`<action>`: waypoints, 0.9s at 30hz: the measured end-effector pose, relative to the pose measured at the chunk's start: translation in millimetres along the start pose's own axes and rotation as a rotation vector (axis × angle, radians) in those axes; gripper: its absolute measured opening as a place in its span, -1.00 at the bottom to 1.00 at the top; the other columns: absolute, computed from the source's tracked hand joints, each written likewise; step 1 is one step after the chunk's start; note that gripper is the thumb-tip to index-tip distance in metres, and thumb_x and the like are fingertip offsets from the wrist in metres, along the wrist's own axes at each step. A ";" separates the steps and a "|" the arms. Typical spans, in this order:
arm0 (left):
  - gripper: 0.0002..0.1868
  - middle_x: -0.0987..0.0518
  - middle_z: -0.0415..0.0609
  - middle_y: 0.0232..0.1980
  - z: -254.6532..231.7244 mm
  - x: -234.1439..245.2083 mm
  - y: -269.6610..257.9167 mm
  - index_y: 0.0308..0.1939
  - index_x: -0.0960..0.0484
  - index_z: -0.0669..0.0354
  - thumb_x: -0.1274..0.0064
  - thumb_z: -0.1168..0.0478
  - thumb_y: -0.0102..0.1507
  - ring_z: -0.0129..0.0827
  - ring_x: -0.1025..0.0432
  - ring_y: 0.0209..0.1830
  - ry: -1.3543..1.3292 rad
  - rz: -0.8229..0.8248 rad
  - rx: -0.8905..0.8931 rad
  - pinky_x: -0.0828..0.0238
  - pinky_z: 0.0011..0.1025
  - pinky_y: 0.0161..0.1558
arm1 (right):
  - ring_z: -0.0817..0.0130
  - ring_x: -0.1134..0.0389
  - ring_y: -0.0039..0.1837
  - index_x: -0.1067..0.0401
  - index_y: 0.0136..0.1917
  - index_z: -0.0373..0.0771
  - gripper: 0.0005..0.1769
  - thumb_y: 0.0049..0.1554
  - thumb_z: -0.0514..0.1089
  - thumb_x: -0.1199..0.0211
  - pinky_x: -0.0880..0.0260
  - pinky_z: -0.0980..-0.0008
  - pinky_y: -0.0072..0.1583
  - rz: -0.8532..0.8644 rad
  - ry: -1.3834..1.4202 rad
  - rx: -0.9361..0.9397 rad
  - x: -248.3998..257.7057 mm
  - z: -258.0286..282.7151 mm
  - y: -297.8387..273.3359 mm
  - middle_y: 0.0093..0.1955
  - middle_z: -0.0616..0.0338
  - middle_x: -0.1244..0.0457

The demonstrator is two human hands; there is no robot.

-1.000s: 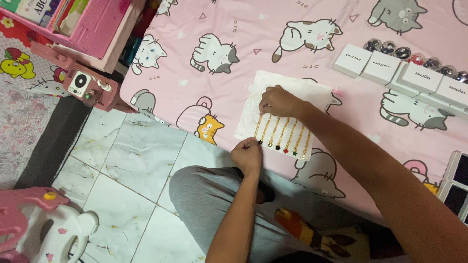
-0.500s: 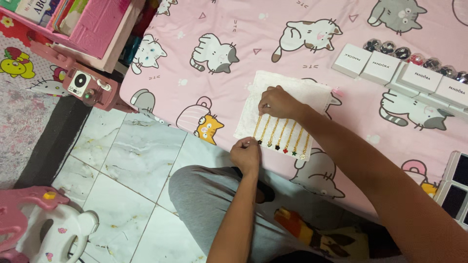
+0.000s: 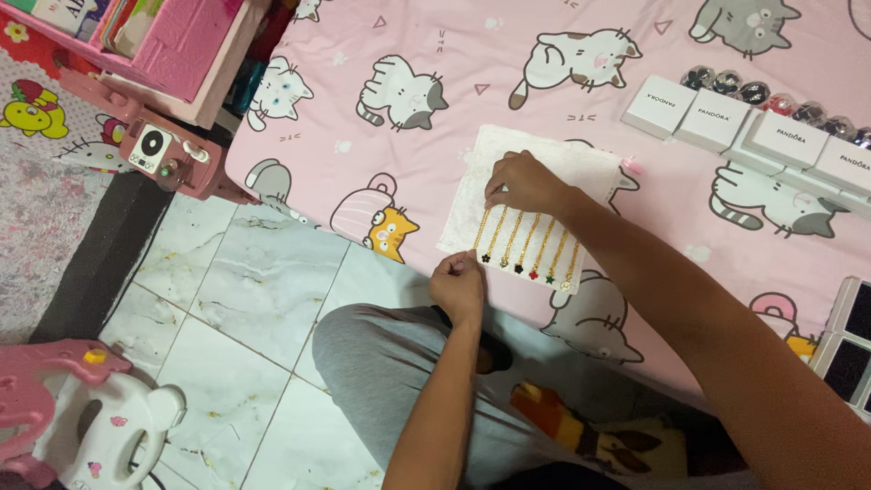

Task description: The person sits on a bed and handles several gold bracelets with charms, arranging them on a white cloth. They then open a small white box, place a bracelet inside, close the box, and set it aside. The person continues to handle and arrange the remaining bracelets on the cloth.

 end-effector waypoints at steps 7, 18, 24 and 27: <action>-0.80 -0.58 -0.03 -0.45 10.8 3.0 7.7 -0.29 -0.66 0.38 -0.07 0.26 0.30 -0.42 -0.40 -0.51 -0.325 -0.004 0.108 -0.36 -0.42 -0.44 | 0.26 -0.36 0.04 -0.68 -0.17 -0.07 -0.81 -0.05 0.02 -0.49 -0.32 0.22 0.17 0.029 -0.020 0.007 5.7 3.2 2.8 -0.16 0.24 -0.41; -0.68 -0.56 0.02 -0.14 -60.6 7.6 -4.6 -0.06 -0.78 0.15 -0.30 0.09 0.17 -0.10 -0.33 -0.02 0.467 0.070 -0.509 -0.27 -0.15 0.07 | 0.22 -0.41 0.09 -0.63 0.00 -0.15 -0.84 0.15 -0.17 -0.31 -0.37 0.21 0.19 0.086 0.054 -0.052 7.3 -10.4 11.0 0.01 0.17 -0.41; -0.71 -0.60 -0.09 -0.19 -72.7 -3.6 2.8 -0.11 -0.81 0.07 -0.32 0.07 0.15 -0.15 -0.34 -0.01 0.474 0.068 -0.582 -0.16 -0.12 0.05 | 0.21 -0.38 0.15 -0.66 -0.01 -0.07 -0.75 0.00 -0.18 -0.38 -0.38 0.25 0.19 0.164 -0.056 0.097 18.4 -8.1 14.2 0.01 0.21 -0.42; -0.72 -0.61 -0.11 -0.18 -73.7 -11.4 5.9 -0.14 -0.82 0.05 -0.33 0.08 0.11 -0.15 -0.34 0.01 0.525 0.048 -0.639 -0.14 -0.11 0.03 | 0.25 -0.35 0.16 -0.67 -0.03 -0.05 -0.78 0.00 -0.11 -0.41 -0.27 0.21 0.20 0.235 -0.171 0.118 15.7 -0.2 14.4 -0.01 0.23 -0.41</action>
Point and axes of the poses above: each hand's wrist, its own y-axis towards the middle knuckle, its own x-axis out of the back of the hand, z = x × y, the point moved 3 cm from there along y, towards the middle knuckle
